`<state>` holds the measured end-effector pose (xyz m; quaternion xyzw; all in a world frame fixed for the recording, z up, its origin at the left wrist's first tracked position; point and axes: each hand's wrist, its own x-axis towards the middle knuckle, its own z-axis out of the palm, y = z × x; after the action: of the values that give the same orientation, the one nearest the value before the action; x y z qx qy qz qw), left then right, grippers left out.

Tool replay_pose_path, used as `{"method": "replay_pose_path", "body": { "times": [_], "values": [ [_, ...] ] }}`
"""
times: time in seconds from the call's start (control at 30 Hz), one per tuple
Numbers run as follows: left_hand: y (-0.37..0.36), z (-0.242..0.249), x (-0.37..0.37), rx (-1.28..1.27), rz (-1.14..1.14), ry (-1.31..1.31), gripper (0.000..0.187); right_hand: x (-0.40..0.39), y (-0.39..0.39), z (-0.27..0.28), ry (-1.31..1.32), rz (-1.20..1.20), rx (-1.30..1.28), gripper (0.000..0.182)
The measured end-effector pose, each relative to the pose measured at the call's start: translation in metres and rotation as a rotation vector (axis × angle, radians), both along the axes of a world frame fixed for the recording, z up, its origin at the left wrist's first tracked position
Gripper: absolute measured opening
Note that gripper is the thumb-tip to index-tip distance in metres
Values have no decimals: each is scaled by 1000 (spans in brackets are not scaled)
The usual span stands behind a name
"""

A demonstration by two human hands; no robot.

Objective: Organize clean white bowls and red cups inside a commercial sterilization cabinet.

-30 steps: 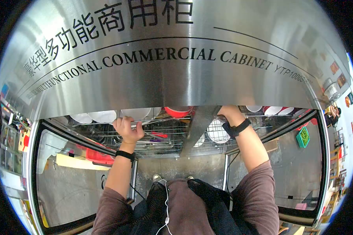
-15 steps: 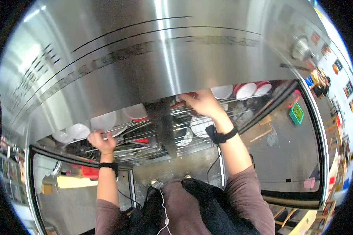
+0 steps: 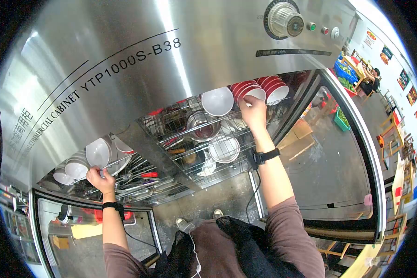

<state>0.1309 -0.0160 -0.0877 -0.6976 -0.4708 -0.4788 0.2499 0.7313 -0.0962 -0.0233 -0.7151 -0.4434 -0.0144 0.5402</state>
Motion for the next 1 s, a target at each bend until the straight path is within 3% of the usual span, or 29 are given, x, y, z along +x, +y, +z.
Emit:
{"method": "replay_pose_path", "body": {
  "times": [0.1,0.23,0.33,0.37,0.47,0.57,0.7,0.8,1.0],
  "values": [
    [-6,3,1,-75,16,-19,24,-6,-3,1,114,-104,71,34],
    [-10,6,4,-121,29,-34,25,-11,-11,1,241,-73,200,28],
    [-11,5,2,-143,25,-46,25,-8,-15,-1,437,63,311,20],
    [-10,5,1,-123,24,-40,26,-12,-17,-2,416,128,432,16],
    [-7,5,4,-74,16,-52,27,-30,-29,11,341,226,450,15],
    [-3,3,1,-37,-1,-36,28,-55,-37,17,90,394,209,15],
    [-1,1,0,-4,-12,-32,27,-118,-27,55,-467,640,154,14],
    [1,-1,-3,2,-44,-37,27,-149,-12,56,-644,711,-36,18],
    [3,0,-7,0,-86,-35,30,-184,20,48,-775,743,-133,19]
  ]
}}
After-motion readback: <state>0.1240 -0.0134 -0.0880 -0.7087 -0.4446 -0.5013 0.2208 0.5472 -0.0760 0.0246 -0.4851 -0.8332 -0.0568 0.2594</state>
